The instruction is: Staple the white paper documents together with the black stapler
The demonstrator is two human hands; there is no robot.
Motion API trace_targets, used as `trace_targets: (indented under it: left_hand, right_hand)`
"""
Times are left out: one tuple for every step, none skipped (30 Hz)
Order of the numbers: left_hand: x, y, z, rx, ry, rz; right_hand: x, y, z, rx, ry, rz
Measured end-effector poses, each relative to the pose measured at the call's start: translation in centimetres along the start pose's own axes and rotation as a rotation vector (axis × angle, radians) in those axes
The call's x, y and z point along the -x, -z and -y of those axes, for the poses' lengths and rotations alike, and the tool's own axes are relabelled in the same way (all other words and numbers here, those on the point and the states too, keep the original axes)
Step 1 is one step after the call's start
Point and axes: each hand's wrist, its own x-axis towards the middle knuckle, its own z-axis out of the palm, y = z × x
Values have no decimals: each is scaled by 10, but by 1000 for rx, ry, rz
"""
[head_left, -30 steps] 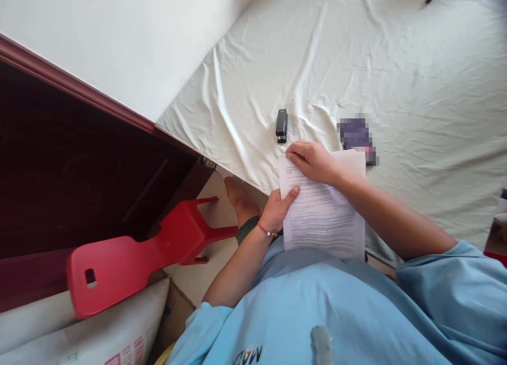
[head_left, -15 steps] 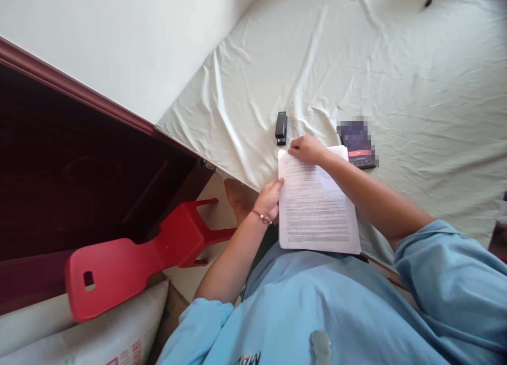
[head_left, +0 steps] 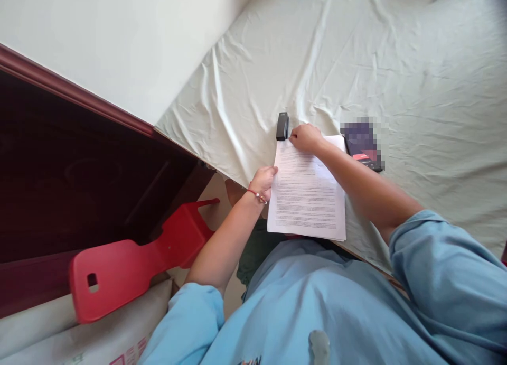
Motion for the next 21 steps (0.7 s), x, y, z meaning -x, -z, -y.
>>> trace_targets:
  left_hand:
    - [1, -2, -1, -15, 7, -8]
    - [1, -3, -2, -31, 7, -15]
    - [1, -4, -3, -46, -3, -17]
    - [1, -4, -3, -62, -17, -14]
    - [1, -5, -2, -78, -31, -8]
    - [0, -4, -1, -92, -45, -3]
    - [-1, -4, 0, -102, -57, 1]
    - [-3, -3, 2, -107, -67, 4]
    - [-4, -2, 3, -108, -74, 7]
    - [-6, -1, 4, -105, -80, 11]
    - [-8, 0, 6, -100, -83, 17]
    - [-10, 1, 7, -95, -84, 27]
    - [-11, 2, 7, -92, -87, 38]
    - [-12, 3, 8, -93, -93, 42]
    - [-13, 3, 8, -99, -99, 42]
    - [-13, 4, 9, -108, -105, 41]
    - [-13, 3, 8, -119, -110, 37]
    - [-12, 3, 8, -132, -117, 32]
    - [-11, 3, 8, -144, -119, 28]
    - [-8, 3, 9, -153, -122, 29]
    - [-5, 3, 9, -161, -125, 33]
  right_hand:
    - [2, 0, 0, -2, -1, -29]
    - [6, -1, 0, -5, 13, -79]
    - [10, -2, 1, -6, 51, -144]
    - [14, -3, 1, -4, 115, -213]
    - [19, -4, 1, 2, 198, -273]
    - [23, -5, 1, 15, 295, -307]
    - [27, -7, 1, 33, 387, -311]
    - [30, -8, 1, 53, 455, -290]
    - [32, -9, 2, 72, 491, -260]
    - [33, -10, 3, 87, 498, -232]
    - [33, -11, 5, 95, 487, -212]
    - [32, -11, 7, 95, 468, -201]
    - [32, -11, 9, 87, 450, -198]
    - [31, -11, 11, 75, 440, -198]
    - [30, -11, 12, 61, 432, -197]
    - [29, -10, 13, 50, 428, -194]
    - [29, -10, 14, 42, 425, -190]
    - [29, -9, 14, 38, 420, -187]
    - [31, -9, 14, 35, 413, -187]
    - [34, -8, 14, 34, 402, -193]
    - [39, -8, 14, 33, 387, -208]
